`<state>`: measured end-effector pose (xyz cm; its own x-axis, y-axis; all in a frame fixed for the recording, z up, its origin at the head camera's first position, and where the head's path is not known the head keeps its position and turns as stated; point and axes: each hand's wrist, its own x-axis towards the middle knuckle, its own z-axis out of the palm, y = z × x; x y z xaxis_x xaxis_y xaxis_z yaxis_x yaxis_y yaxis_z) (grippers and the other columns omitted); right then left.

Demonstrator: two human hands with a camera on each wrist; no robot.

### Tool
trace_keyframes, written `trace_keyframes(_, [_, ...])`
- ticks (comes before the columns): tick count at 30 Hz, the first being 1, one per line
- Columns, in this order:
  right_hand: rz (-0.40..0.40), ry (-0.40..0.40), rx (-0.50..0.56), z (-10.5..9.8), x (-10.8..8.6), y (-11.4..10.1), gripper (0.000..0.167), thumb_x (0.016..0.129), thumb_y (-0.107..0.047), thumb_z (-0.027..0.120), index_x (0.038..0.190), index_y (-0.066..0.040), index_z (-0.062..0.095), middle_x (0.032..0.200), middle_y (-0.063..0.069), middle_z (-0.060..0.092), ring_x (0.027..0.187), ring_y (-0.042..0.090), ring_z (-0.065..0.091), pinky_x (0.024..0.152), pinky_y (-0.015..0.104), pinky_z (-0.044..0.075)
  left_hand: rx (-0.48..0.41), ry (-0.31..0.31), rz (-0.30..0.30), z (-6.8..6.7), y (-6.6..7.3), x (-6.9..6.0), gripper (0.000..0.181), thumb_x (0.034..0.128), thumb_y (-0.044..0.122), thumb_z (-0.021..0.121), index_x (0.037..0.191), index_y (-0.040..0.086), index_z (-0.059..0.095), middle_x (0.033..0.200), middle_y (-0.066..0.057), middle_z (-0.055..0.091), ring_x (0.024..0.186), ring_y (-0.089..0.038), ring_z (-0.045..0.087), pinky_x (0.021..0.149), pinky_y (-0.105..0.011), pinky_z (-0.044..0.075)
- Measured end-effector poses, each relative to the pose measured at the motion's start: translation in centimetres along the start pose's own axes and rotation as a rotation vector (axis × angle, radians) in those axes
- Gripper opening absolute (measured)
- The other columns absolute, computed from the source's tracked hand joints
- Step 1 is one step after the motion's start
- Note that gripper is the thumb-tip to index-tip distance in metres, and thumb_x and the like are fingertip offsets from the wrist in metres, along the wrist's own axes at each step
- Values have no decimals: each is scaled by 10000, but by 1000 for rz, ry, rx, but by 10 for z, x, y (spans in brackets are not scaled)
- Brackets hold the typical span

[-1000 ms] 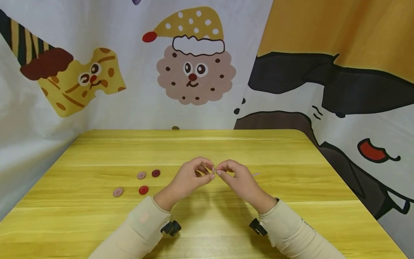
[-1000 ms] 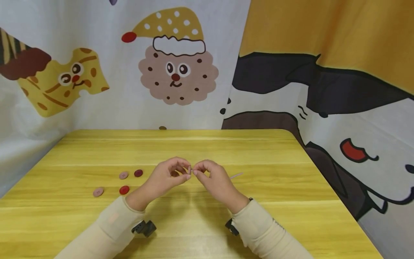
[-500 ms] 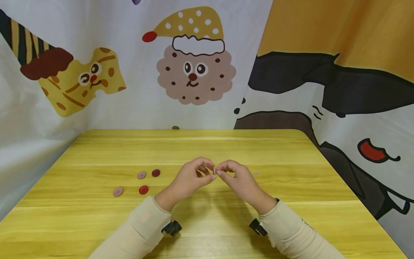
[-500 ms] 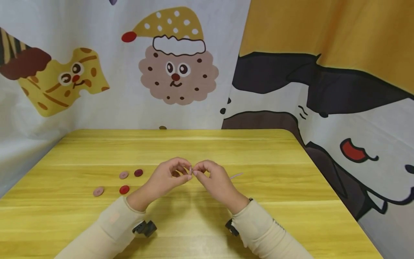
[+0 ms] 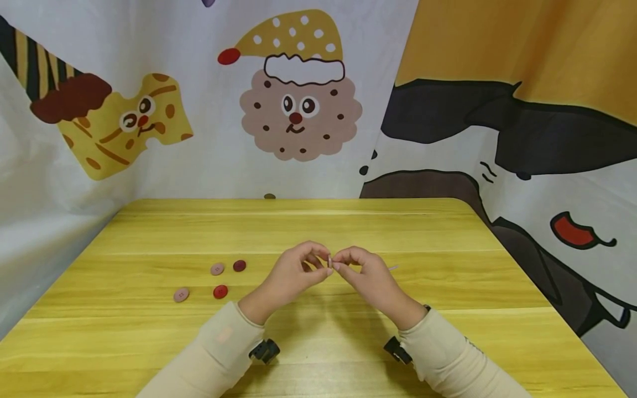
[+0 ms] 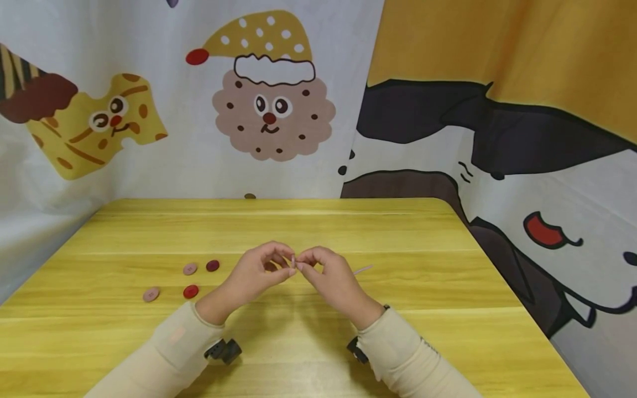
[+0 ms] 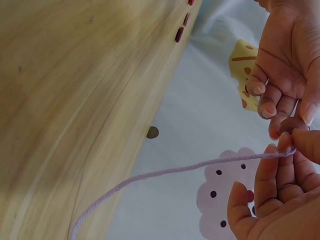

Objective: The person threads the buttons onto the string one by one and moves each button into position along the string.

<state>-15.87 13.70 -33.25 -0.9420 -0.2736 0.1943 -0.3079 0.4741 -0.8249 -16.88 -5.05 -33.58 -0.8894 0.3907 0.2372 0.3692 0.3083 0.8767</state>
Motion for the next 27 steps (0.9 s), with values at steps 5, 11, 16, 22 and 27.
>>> trace_keyframes(5, [-12, -8, 16, 0, 0, 0, 117, 952, -132, 621, 1048, -110, 684, 995, -14, 671, 998, 175, 604, 831, 371, 499, 11, 25, 3, 0, 1, 0, 182, 894, 110, 687, 1069, 101, 639, 940, -10, 653, 840, -132, 596, 738, -308, 488])
trace_keyframes(11, [-22, -9, 7, -1, -1, 0, 134, 951, -125, 621, 1061, -116, 696, 1002, -16, 660, 1001, 177, 594, 817, 361, 499, 3, 29, -6, 0, 0, 1, 175, 900, 116, 685, 1066, 95, 637, 946, -39, 654, 846, -137, 595, 743, -307, 485])
trace_keyframes(16, [-12, -5, -2, -1, -1, 0, 165, 946, -121, 627, 1102, -109, 676, 978, -16, 653, 993, 185, 596, 821, 388, 495, -5, 29, -6, 0, 0, 0, 168, 904, 120, 683, 1061, 81, 635, 930, -35, 657, 848, -142, 596, 741, -311, 481])
trace_keyframes(22, [12, 6, 15, -1, 0, -1, 150, 940, -123, 637, 1087, -110, 663, 951, -23, 661, 1024, 206, 603, 874, 438, 488, -8, 34, -13, -1, 1, 0, 181, 897, 136, 696, 1060, 83, 636, 923, -23, 655, 846, -138, 599, 743, -306, 480])
trace_keyframes(27, [7, 11, 36, -1, 0, -2, 75, 947, -120, 626, 1009, -114, 667, 961, -20, 671, 1000, 189, 604, 893, 457, 471, -14, 23, 2, -1, 1, -1, 190, 899, 140, 692, 1067, 69, 635, 944, -52, 655, 851, -144, 602, 744, -310, 482])
